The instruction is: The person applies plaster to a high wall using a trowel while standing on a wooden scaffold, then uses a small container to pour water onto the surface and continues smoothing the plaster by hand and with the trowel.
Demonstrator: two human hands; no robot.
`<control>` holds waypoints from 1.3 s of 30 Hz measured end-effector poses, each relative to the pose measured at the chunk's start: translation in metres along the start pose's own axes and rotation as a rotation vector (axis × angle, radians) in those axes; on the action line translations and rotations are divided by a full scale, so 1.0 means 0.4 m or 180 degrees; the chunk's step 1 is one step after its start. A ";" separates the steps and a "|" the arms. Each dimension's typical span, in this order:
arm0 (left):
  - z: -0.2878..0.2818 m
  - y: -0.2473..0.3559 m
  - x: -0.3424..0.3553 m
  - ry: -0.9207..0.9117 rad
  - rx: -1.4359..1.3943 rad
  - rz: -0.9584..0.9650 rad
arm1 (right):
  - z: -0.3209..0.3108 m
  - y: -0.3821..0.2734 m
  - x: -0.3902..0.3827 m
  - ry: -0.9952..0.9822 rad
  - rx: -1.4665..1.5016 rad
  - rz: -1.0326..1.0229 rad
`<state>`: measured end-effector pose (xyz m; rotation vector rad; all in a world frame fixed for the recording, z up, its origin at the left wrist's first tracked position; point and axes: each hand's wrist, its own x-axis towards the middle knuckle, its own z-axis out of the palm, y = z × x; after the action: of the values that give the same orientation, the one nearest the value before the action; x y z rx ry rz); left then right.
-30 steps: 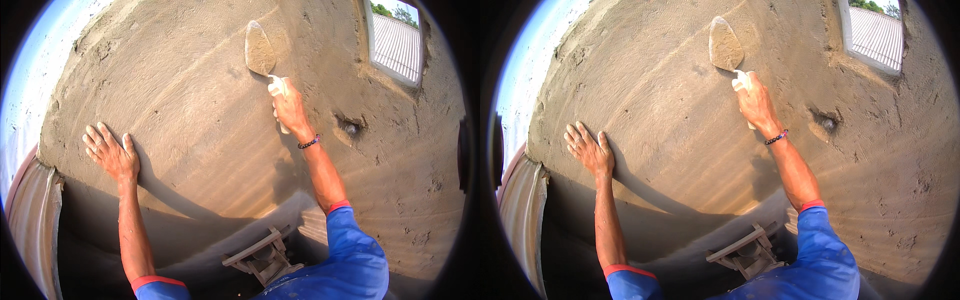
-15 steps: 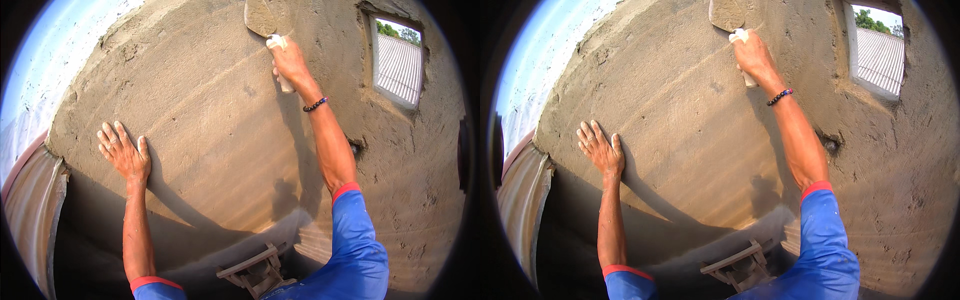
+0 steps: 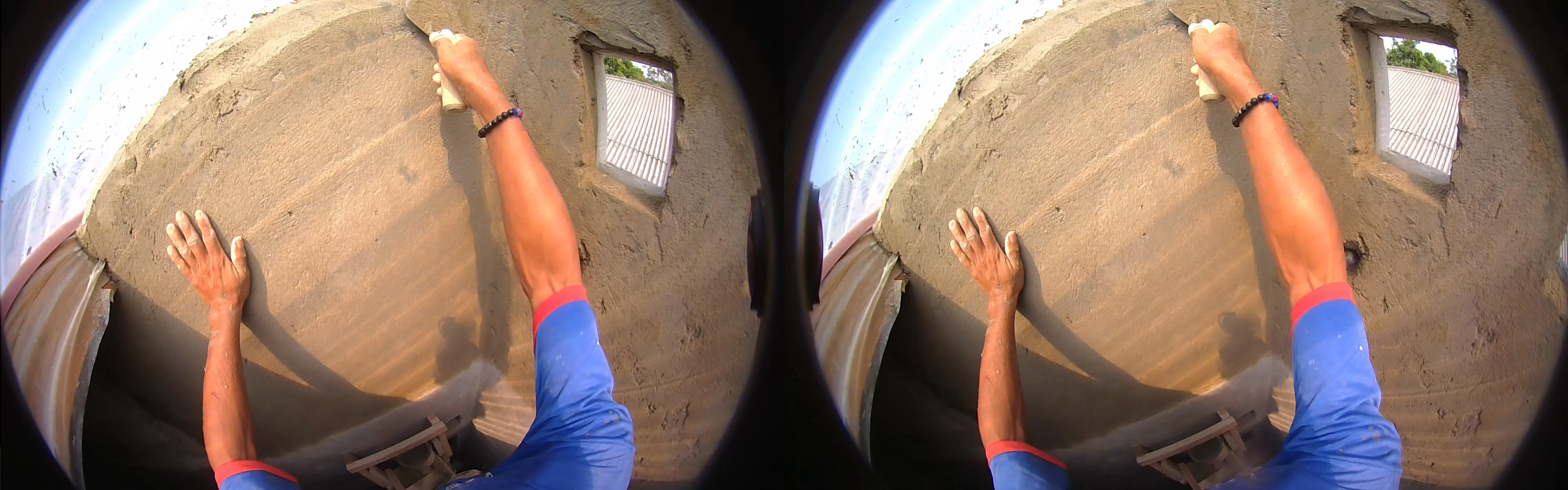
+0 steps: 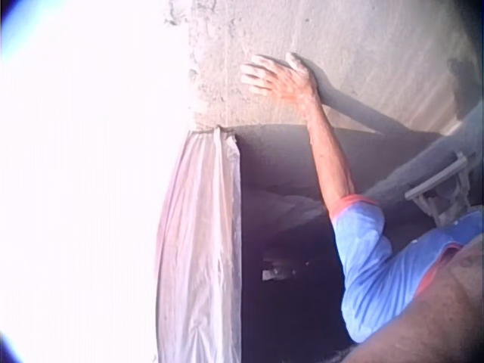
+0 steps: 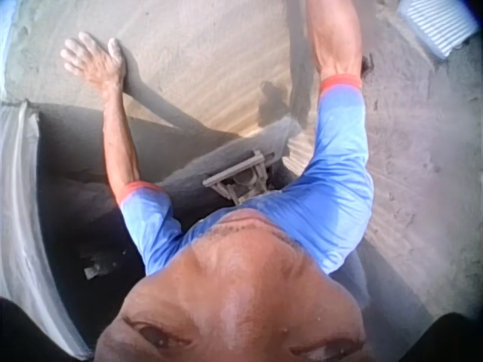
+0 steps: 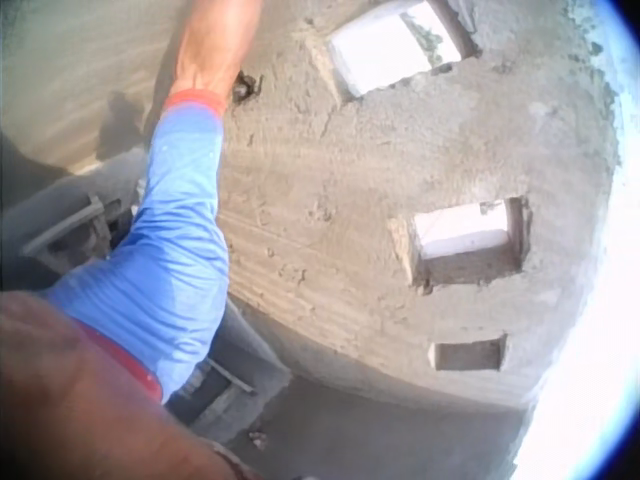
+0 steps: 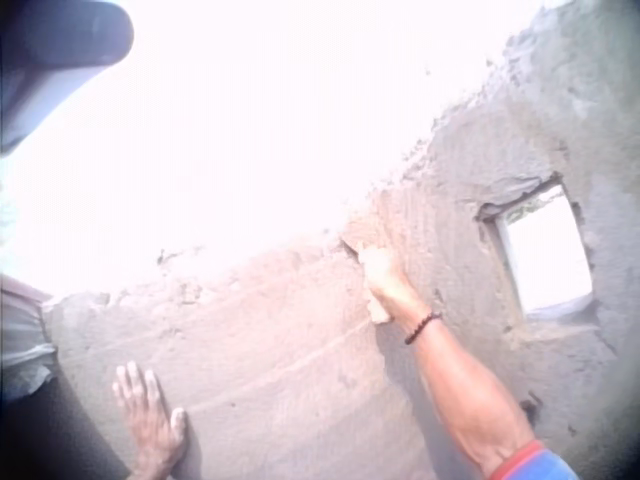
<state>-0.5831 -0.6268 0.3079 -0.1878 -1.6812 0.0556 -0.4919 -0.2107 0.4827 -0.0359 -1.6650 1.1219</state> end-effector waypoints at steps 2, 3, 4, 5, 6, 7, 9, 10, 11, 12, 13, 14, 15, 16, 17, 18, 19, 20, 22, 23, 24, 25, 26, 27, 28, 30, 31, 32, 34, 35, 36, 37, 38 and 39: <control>0.002 -0.002 -0.004 -0.0014 -0.0014 0.0004 | -0.016 -0.012 0.001 0.0080 0.0576 0.0238; -0.003 -0.003 -0.005 0.0001 -0.0030 0.0016 | -0.012 -0.020 -0.011 0.0064 0.0573 0.0275; -0.006 -0.005 -0.005 0.0010 -0.0042 0.0030 | -0.004 -0.026 -0.025 0.0073 0.0597 0.0189; -0.006 -0.006 -0.005 -0.0040 -0.0026 0.0045 | 0.007 -0.029 -0.040 0.0078 0.0622 0.0108; 0.001 0.001 -0.003 0.0040 -0.0090 0.0053 | 0.010 -0.007 -0.039 0.0142 0.0549 0.0159; 0.007 0.004 -0.007 0.0102 -0.0139 0.0044 | 0.018 0.016 -0.039 0.0194 0.0482 0.0217; 0.020 0.012 -0.010 0.0068 -0.0165 0.0029 | 0.012 0.092 -0.095 0.0269 0.0296 0.0250; 0.028 0.019 -0.012 0.0109 -0.0214 0.0018 | 0.005 0.130 -0.138 0.0396 0.0121 0.0225; 0.026 0.013 -0.004 0.0136 -0.0217 0.0035 | -0.001 0.167 -0.188 0.0309 0.0252 0.0322; 0.033 0.010 -0.009 0.0070 -0.0170 0.0017 | 0.003 0.209 -0.251 0.0215 0.0357 0.0417; 0.032 0.002 -0.009 0.0103 -0.0192 0.0042 | 0.017 0.250 -0.323 0.0097 0.0323 0.0445; 0.031 -0.006 -0.007 0.0139 -0.0208 0.0069 | 0.034 0.287 -0.404 -0.0023 0.0297 0.0471; 0.035 -0.016 -0.011 0.0157 -0.0213 0.0100 | 0.056 0.315 -0.495 -0.0272 0.0253 0.0555; 0.037 -0.013 -0.011 0.0109 -0.0183 0.0074 | 0.068 0.352 -0.582 -0.0470 0.0149 0.0366; 0.036 -0.006 -0.008 0.0125 -0.0255 0.0061 | 0.081 0.401 -0.660 -0.0611 -0.0272 0.0183; 0.030 -0.016 -0.005 0.0138 -0.0277 0.0073 | 0.085 0.385 -0.740 -0.1011 -0.0245 -0.0107; 0.032 -0.017 -0.006 0.0122 -0.0282 0.0094 | 0.104 0.425 -0.814 -0.1239 -0.0505 -0.0148; 0.033 -0.018 -0.007 0.0089 -0.0247 0.0090 | 0.110 0.460 -0.857 -0.1281 -0.0483 -0.0133; 0.034 -0.026 -0.012 0.0130 -0.0313 0.0104 | 0.112 0.513 -0.908 -0.1397 -0.0708 -0.0895; 0.031 -0.026 -0.015 0.0084 -0.0287 0.0102 | 0.105 0.530 -0.904 -0.1415 -0.0682 -0.0885; 0.034 -0.020 -0.017 0.0061 -0.0268 0.0104 | 0.092 0.546 -0.889 -0.0950 -0.0387 -0.0091; 0.037 -0.014 -0.015 0.0077 -0.0289 0.0118 | 0.089 0.555 -0.880 -0.0482 -0.0087 0.0716; 0.040 -0.006 -0.012 0.0096 -0.0320 0.0136 | 0.096 0.557 -0.870 -0.0500 -0.0074 0.0748; 0.037 0.009 -0.007 0.0116 -0.0400 0.0167 | 0.093 0.563 -0.856 -0.0171 0.0632 0.1158; 0.035 0.011 -0.006 0.0083 -0.0449 0.0196 | 0.079 0.560 -0.848 0.0209 0.1313 0.1559; 0.041 -0.012 0.000 0.0192 -0.0366 0.0244 | 0.135 0.554 -0.886 -0.0227 0.0772 0.0747; 0.051 -0.020 -0.009 0.0263 -0.0341 0.0250 | 0.148 0.583 -0.897 -0.0479 0.0250 0.0165; 0.049 -0.029 -0.015 0.0270 -0.0356 0.0225 | 0.152 0.583 -0.889 -0.0397 0.0186 0.0226; 0.045 -0.024 -0.011 0.0264 -0.0420 0.0304 | 0.131 0.578 -0.874 0.0175 0.1463 0.1512; 0.043 -0.013 -0.008 0.0259 -0.0409 0.0299 | 0.117 0.597 -0.892 0.0270 0.1430 0.1552; 0.045 -0.005 -0.008 0.0264 -0.0383 0.0280 | 0.110 0.628 -0.914 0.0565 0.1577 0.1748; 0.048 -0.005 -0.008 0.0250 -0.0438 0.0342 | 0.106 0.636 -0.935 0.0864 0.1738 0.1950; 0.052 -0.006 -0.010 0.0262 -0.0387 0.0335 | 0.108 0.638 -0.966 0.0938 0.1726 0.1984; 0.056 -0.007 -0.011 0.0275 -0.0333 0.0328 | 0.120 0.624 -0.998 0.0952 0.1758 0.2231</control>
<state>-0.6050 -0.6284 0.3013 -0.3509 -1.5886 0.0364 -0.4807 -0.3134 0.0207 -0.4371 -1.0399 1.9647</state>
